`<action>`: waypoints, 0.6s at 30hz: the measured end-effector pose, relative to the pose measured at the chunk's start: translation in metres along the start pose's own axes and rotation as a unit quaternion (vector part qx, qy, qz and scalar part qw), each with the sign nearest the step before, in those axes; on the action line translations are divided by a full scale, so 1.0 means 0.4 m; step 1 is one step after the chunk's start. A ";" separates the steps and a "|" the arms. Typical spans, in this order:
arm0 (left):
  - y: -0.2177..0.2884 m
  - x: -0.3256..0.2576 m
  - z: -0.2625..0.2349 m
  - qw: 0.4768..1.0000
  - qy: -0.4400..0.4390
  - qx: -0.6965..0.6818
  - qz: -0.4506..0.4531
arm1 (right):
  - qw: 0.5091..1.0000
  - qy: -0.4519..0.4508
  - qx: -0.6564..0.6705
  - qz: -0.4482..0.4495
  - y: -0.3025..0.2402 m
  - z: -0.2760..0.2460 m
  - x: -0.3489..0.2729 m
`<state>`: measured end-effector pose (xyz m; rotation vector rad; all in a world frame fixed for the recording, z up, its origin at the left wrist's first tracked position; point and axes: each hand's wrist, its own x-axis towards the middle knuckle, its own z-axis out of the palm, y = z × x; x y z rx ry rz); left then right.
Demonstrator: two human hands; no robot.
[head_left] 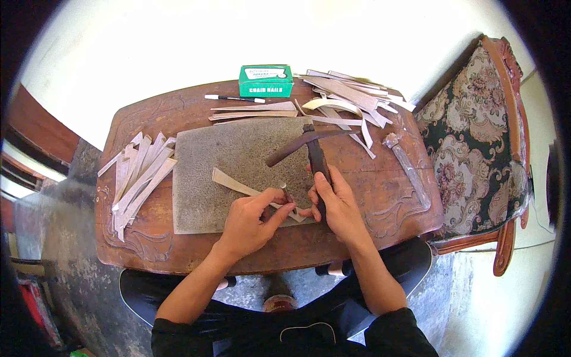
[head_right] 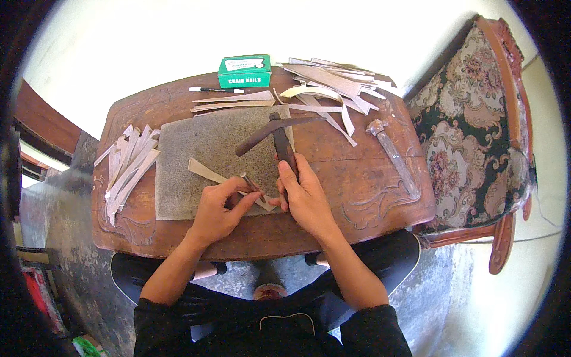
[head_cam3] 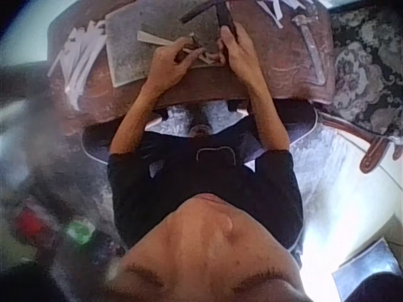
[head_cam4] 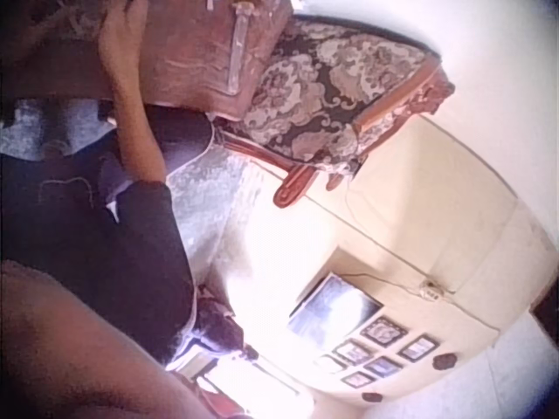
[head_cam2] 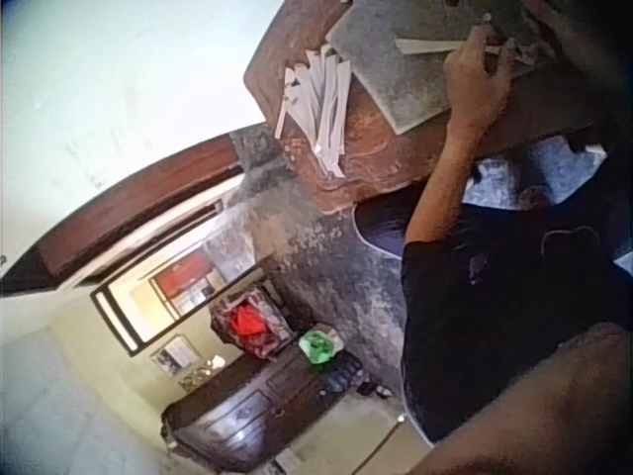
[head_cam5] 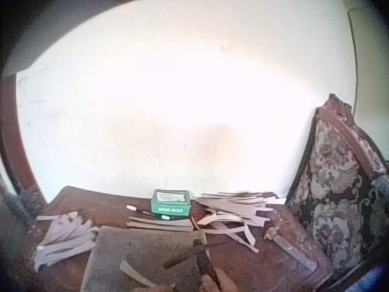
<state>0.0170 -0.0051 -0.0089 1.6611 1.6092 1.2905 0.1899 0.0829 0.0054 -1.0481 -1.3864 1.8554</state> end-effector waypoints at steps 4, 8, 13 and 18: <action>-0.012 -0.002 0.004 1.000 -0.002 0.007 0.017 | 1.000 -0.001 -0.005 0.002 0.002 -0.001 0.003; -0.009 0.000 0.005 1.000 -0.012 -0.002 0.009 | 1.000 0.001 -0.010 0.001 -0.004 0.001 0.000; -0.010 -0.005 0.003 1.000 -0.019 0.017 0.006 | 1.000 0.000 -0.012 0.005 -0.008 0.006 0.000; -0.026 -0.009 0.009 0.999 -0.019 0.031 0.029 | 1.000 0.001 -0.024 0.008 -0.010 0.004 0.001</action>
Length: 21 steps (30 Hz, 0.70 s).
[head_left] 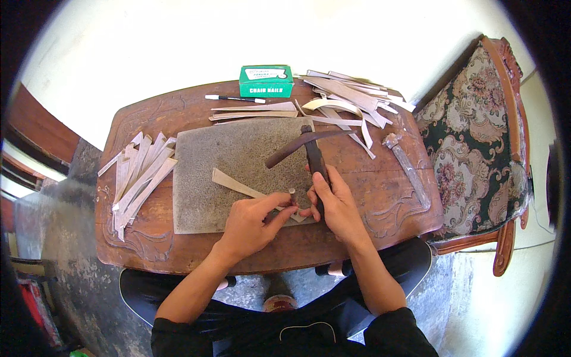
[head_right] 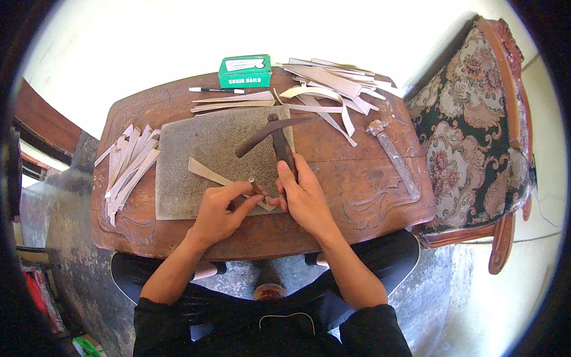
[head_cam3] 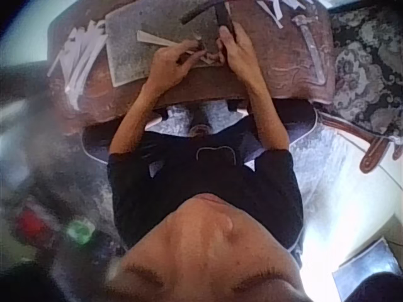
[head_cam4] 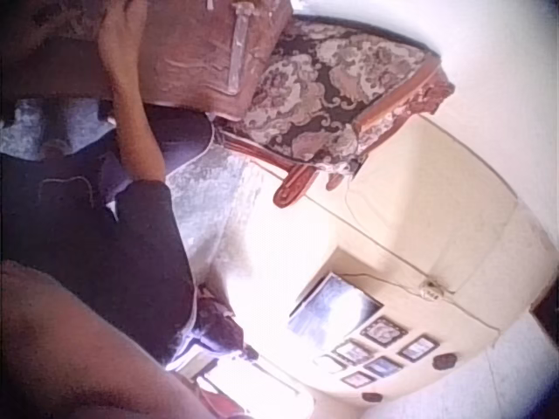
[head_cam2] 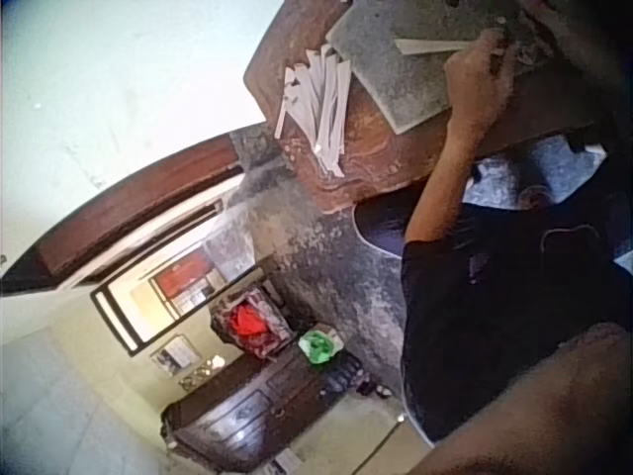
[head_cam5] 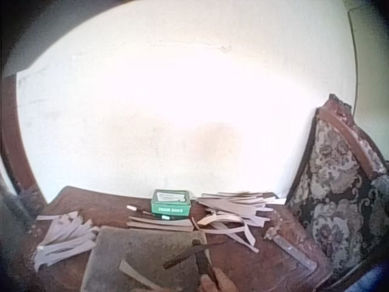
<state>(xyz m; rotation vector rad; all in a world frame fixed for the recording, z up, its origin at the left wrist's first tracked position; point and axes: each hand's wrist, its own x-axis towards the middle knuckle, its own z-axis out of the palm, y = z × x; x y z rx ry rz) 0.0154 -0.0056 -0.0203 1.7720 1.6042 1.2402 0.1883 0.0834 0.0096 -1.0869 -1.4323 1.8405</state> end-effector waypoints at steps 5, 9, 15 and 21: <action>0.006 0.000 0.001 1.000 -0.002 0.012 0.026 | 1.000 -0.001 -0.002 0.000 0.003 -0.002 0.003; 0.019 0.002 0.001 0.999 0.014 0.026 0.033 | 1.000 0.006 -0.001 0.000 0.002 0.001 0.002; 0.027 -0.002 0.008 0.997 0.016 0.052 0.063 | 1.000 -0.003 -0.017 -0.012 0.012 -0.008 0.006; 0.022 -0.001 0.010 0.996 0.018 0.046 0.069 | 1.000 0.009 -0.016 -0.006 -0.004 -0.007 0.000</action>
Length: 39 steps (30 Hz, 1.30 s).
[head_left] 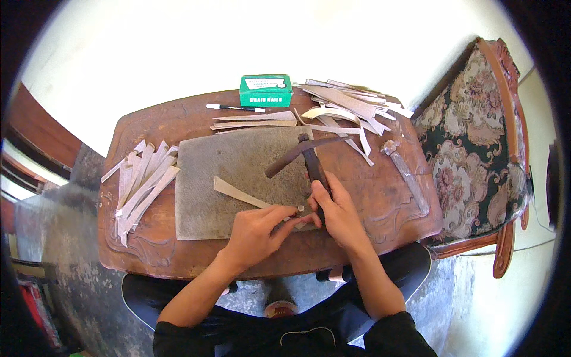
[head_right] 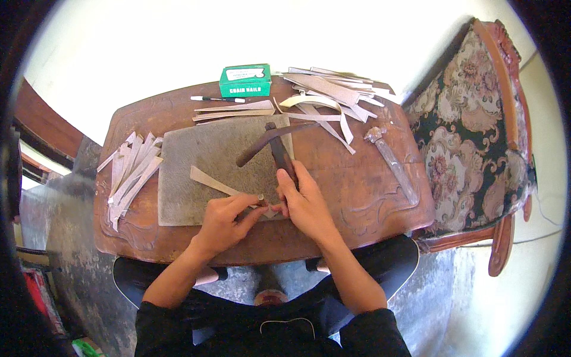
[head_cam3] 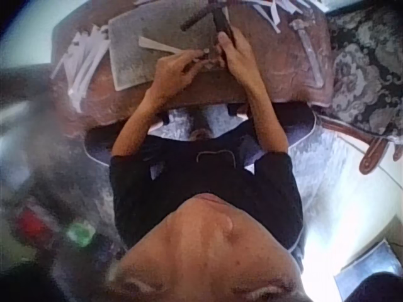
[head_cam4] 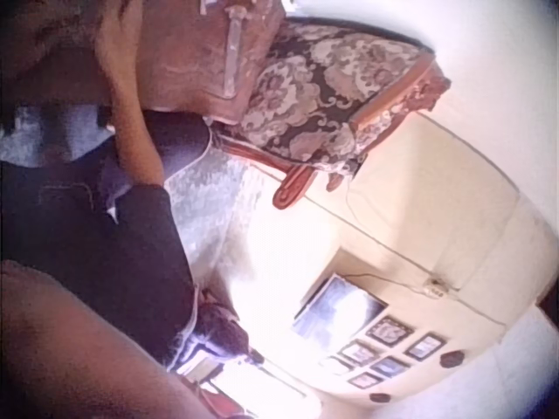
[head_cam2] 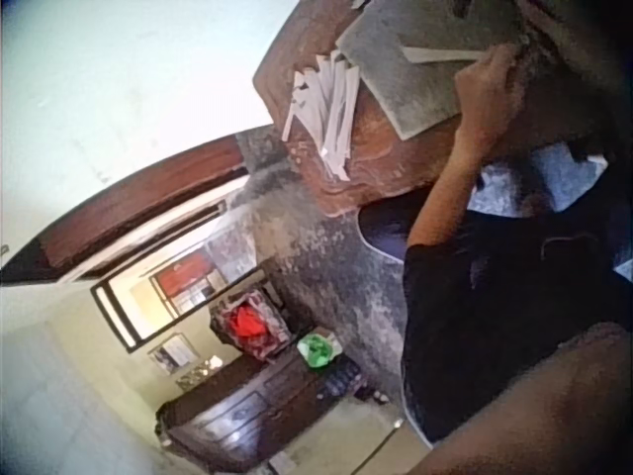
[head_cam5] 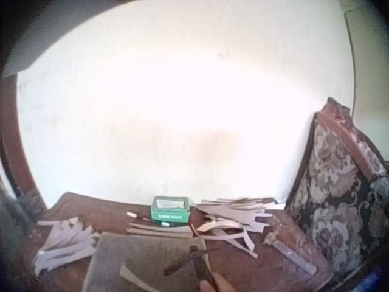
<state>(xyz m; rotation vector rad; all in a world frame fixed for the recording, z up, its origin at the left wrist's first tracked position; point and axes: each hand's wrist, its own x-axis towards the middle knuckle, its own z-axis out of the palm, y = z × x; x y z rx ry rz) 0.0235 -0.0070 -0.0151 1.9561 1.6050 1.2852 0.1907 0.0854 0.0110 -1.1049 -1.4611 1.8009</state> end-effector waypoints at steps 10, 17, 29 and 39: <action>-0.005 0.003 0.005 0.999 0.009 -0.048 -0.005 | 0.987 0.040 -0.121 -0.097 -0.134 -0.063 -0.090; 0.001 0.003 -0.001 0.999 -0.007 -0.048 -0.019 | 0.924 0.034 -0.317 -0.210 -0.216 -0.107 -0.177; 0.007 0.004 -0.007 0.999 -0.007 -0.037 -0.020 | 0.875 -0.010 -0.409 -0.258 -0.264 -0.071 -0.218; -0.009 0.000 0.006 0.999 0.007 -0.038 -0.001 | 0.848 -0.019 -0.440 -0.296 -0.264 -0.081 -0.218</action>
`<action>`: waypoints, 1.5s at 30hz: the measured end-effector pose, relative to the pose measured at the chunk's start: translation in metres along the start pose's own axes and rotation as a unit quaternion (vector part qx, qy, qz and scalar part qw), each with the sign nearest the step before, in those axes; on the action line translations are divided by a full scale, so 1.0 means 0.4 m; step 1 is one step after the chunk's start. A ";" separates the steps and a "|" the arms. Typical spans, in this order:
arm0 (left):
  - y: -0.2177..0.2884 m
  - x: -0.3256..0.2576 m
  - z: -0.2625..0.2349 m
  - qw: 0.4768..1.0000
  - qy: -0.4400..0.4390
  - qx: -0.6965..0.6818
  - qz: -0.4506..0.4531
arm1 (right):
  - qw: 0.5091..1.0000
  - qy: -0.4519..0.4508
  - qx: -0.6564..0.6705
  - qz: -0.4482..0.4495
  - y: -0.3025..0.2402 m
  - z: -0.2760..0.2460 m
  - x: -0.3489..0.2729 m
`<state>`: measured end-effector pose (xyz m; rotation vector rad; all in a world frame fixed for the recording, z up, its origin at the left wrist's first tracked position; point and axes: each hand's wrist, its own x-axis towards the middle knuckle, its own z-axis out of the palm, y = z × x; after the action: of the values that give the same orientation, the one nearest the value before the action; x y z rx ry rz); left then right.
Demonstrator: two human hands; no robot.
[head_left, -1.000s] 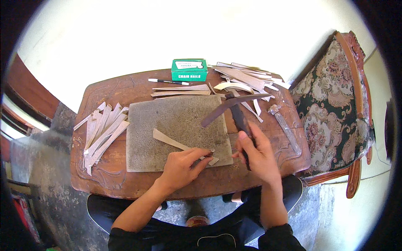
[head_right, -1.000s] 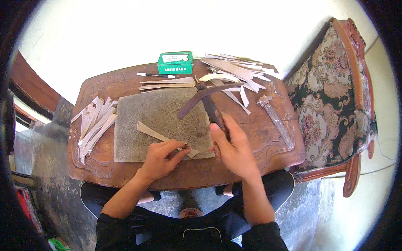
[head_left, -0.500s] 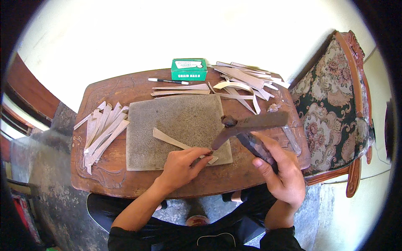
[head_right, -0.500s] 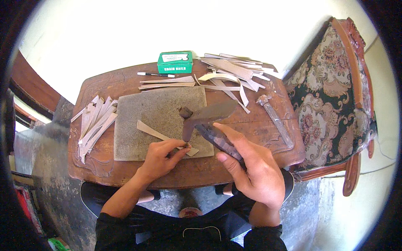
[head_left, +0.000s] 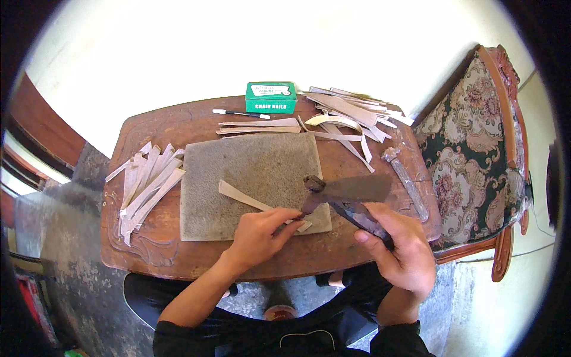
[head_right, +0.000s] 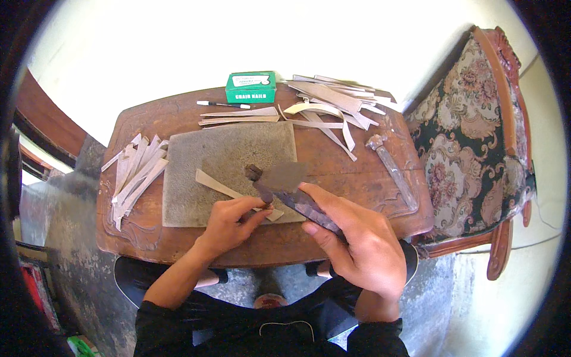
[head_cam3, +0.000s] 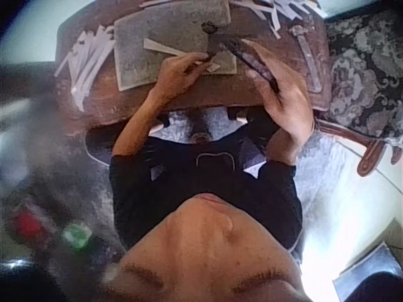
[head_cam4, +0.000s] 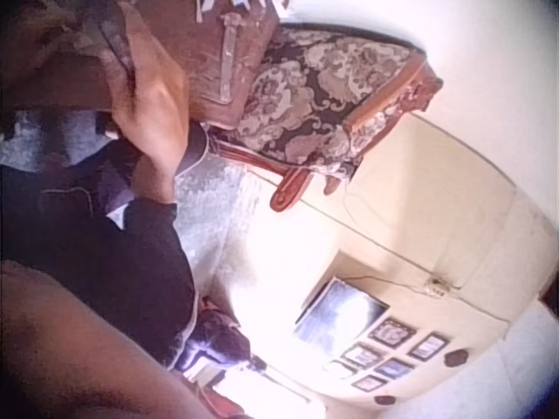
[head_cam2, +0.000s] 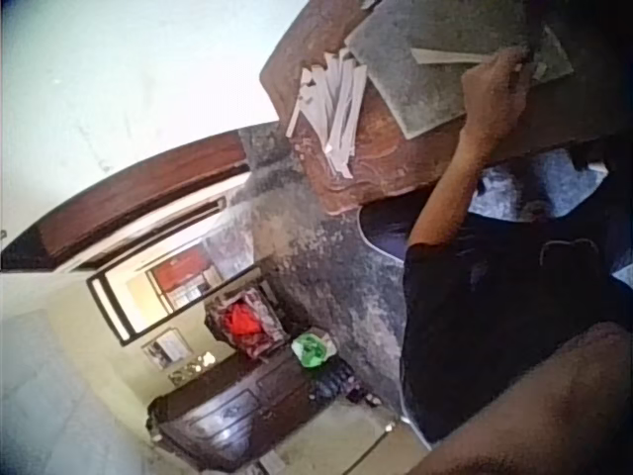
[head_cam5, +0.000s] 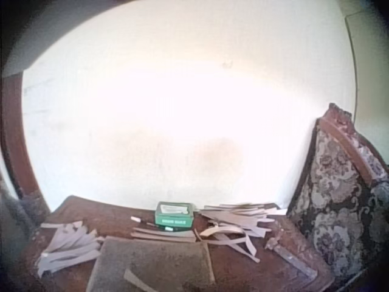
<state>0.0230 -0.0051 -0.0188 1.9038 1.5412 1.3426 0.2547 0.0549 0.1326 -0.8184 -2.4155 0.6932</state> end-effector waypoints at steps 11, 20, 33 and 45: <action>0.003 -0.004 -0.001 1.000 -0.007 -0.007 -0.016 | 1.000 0.010 0.005 0.004 0.004 0.006 -0.006; 0.000 -0.003 0.003 1.000 -0.006 -0.005 -0.015 | 1.000 0.006 0.028 0.007 0.019 0.002 -0.001; 0.008 0.001 -0.005 0.999 -0.016 -0.001 -0.047 | 0.906 0.013 0.358 0.225 0.069 0.096 0.045; 0.015 0.008 -0.007 0.994 -0.006 -0.033 -0.101 | 0.842 0.002 0.458 0.284 0.158 0.265 0.061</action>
<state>0.0238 -0.0050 -0.0115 1.6639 1.6146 1.2752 0.2007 0.0825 0.0223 -1.0542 -1.4609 1.8528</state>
